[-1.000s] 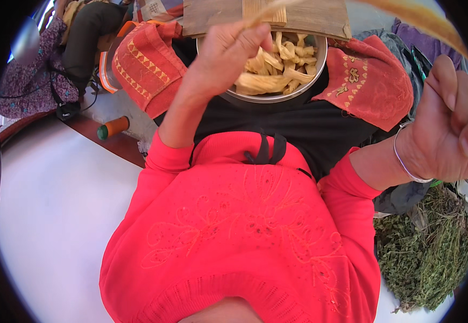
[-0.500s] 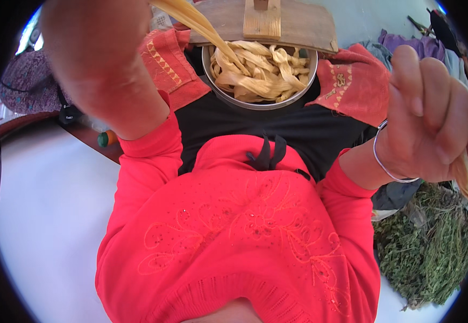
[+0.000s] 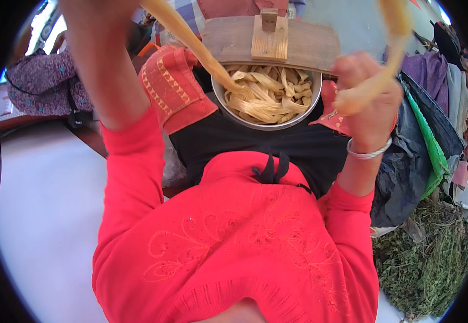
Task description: The person is weaving or braiding strips of material, likely bamboo or similar plant fibers, while seated on the floor. They use their hands to intricately fold and interlock the strips together.
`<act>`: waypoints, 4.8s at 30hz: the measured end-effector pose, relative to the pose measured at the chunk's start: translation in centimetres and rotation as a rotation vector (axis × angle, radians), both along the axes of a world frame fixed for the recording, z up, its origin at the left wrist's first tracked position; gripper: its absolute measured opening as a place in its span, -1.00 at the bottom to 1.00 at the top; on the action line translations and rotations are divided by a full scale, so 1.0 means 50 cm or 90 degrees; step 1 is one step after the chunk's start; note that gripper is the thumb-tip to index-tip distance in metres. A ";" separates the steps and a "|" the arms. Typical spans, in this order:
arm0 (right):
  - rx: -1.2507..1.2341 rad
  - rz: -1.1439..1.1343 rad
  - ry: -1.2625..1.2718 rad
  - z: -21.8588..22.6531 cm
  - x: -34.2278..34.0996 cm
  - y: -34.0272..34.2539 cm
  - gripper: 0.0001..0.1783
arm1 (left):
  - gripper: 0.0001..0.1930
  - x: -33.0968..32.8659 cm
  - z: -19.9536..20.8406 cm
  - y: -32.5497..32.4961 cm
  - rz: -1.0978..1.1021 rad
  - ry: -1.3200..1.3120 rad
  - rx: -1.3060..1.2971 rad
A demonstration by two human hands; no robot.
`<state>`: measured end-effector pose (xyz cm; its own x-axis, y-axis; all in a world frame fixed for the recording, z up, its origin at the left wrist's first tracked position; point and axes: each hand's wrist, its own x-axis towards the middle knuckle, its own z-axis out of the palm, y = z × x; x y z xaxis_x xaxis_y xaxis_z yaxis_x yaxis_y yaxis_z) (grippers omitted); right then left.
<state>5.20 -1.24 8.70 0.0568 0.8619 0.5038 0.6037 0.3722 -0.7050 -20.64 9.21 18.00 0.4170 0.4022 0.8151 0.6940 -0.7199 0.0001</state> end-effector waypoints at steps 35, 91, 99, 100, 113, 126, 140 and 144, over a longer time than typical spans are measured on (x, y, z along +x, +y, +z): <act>-0.092 -0.135 0.076 -0.269 -0.069 0.153 -0.76 | -0.67 0.180 -0.439 -0.003 -0.522 -0.613 -1.246; -0.643 0.276 0.469 -0.235 0.037 0.198 -0.80 | -0.92 0.128 -0.463 0.037 -0.310 -0.188 -0.735; -0.471 0.177 0.472 -0.256 0.031 0.219 -0.86 | -0.89 0.100 -0.484 0.095 -0.341 -0.303 -0.936; -0.442 0.160 0.461 -0.257 0.023 0.228 -0.87 | -0.87 0.095 -0.484 0.113 -0.334 -0.316 -0.930; -0.201 0.015 0.088 -0.365 -0.032 0.284 -0.94 | -0.91 0.094 -0.552 0.202 -0.178 -0.258 -0.804; -0.121 -0.093 -0.241 -0.287 -0.074 0.194 -0.76 | -0.81 0.140 -0.461 0.031 -0.262 -0.385 -1.076; -0.117 0.024 0.296 -0.256 -0.065 0.157 -0.74 | -0.80 0.181 -0.394 -0.046 -0.530 -0.677 -1.085; -0.081 -0.134 0.050 -0.286 -0.068 0.163 -0.75 | -0.85 0.175 -0.467 -0.012 -0.489 -0.681 -1.227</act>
